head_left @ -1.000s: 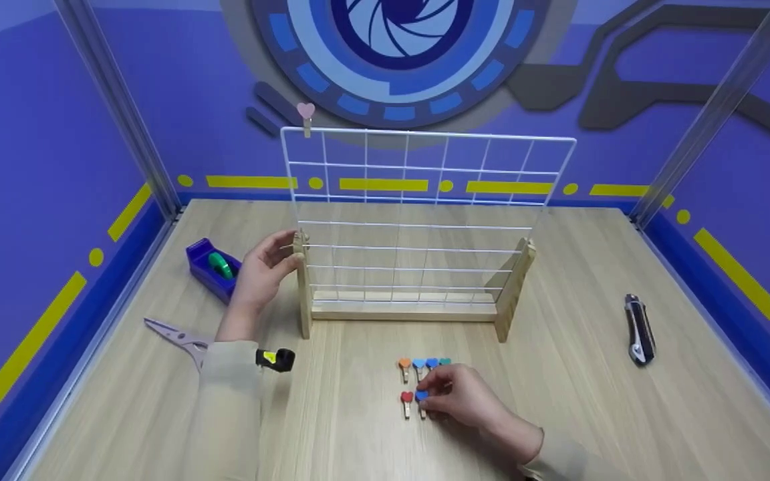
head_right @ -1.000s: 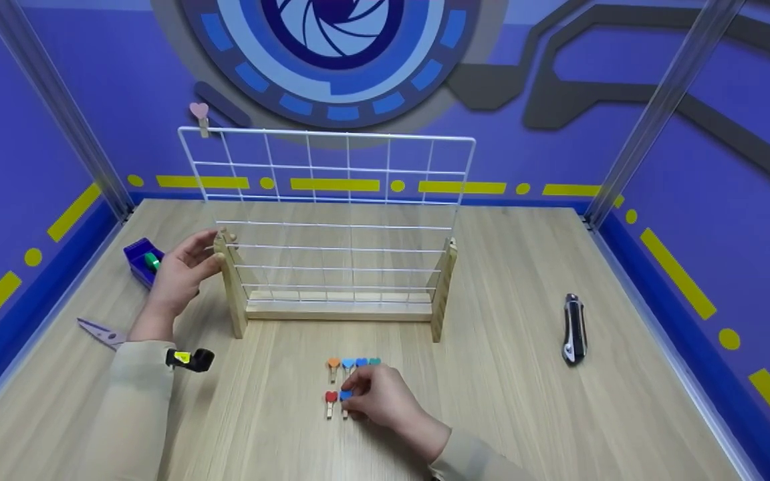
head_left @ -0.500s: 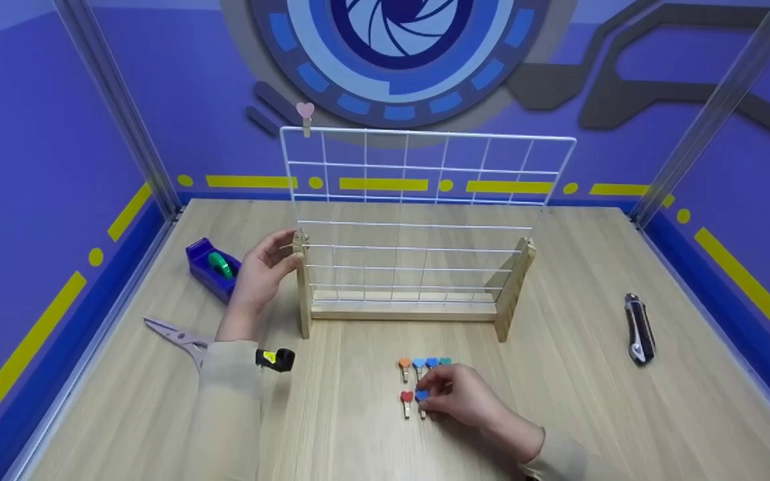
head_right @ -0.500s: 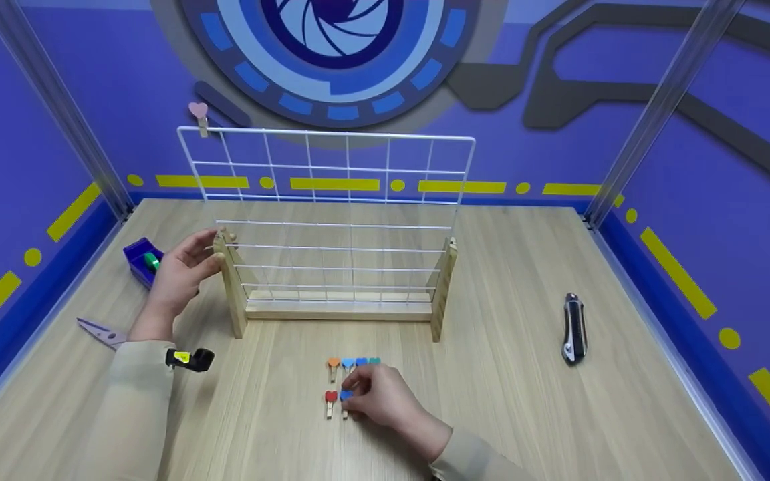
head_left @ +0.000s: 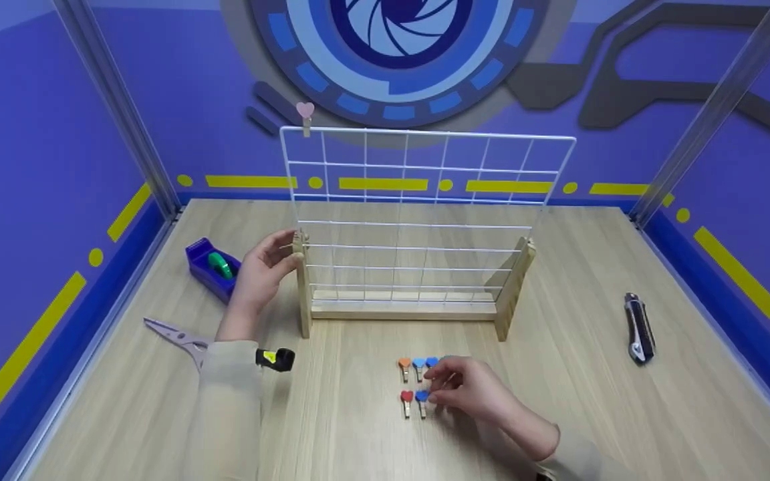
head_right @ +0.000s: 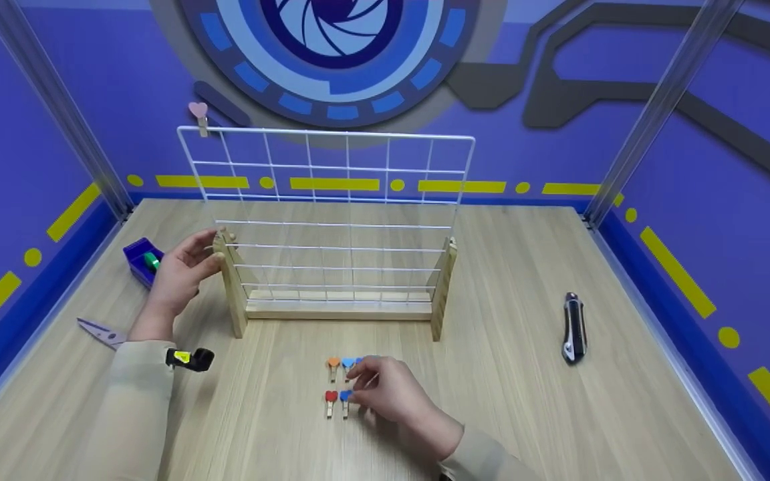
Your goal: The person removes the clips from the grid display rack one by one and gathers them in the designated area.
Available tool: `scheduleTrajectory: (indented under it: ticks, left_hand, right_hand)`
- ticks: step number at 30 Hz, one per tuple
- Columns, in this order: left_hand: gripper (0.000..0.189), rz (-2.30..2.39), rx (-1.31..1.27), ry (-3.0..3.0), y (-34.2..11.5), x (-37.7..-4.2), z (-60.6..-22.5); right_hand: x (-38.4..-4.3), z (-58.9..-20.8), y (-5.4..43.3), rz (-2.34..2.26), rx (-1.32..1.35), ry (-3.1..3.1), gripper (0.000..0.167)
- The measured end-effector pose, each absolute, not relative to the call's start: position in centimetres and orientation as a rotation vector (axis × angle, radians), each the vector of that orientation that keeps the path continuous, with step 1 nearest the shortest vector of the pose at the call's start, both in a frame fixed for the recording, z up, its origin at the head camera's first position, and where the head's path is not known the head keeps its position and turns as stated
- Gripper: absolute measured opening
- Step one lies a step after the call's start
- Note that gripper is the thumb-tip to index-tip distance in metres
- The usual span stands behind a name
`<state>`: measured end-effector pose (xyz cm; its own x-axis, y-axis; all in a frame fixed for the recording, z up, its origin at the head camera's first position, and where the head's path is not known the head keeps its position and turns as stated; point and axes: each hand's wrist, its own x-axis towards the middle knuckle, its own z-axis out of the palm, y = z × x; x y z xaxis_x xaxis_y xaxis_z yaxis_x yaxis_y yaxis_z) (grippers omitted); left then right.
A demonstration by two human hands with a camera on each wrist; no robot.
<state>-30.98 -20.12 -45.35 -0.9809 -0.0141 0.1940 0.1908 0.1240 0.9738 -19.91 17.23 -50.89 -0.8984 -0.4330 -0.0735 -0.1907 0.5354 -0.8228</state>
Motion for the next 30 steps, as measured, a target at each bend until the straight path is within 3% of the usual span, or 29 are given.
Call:
scheduleTrajectory:
  ticks: [30]
  left_hand:
    - [0.05, -1.968, -0.195, -2.241, -20.2, -30.8, -45.2]
  right_hand:
    - [-23.0, -39.2, 15.3, -1.415, -0.795, 2.658, 0.022]
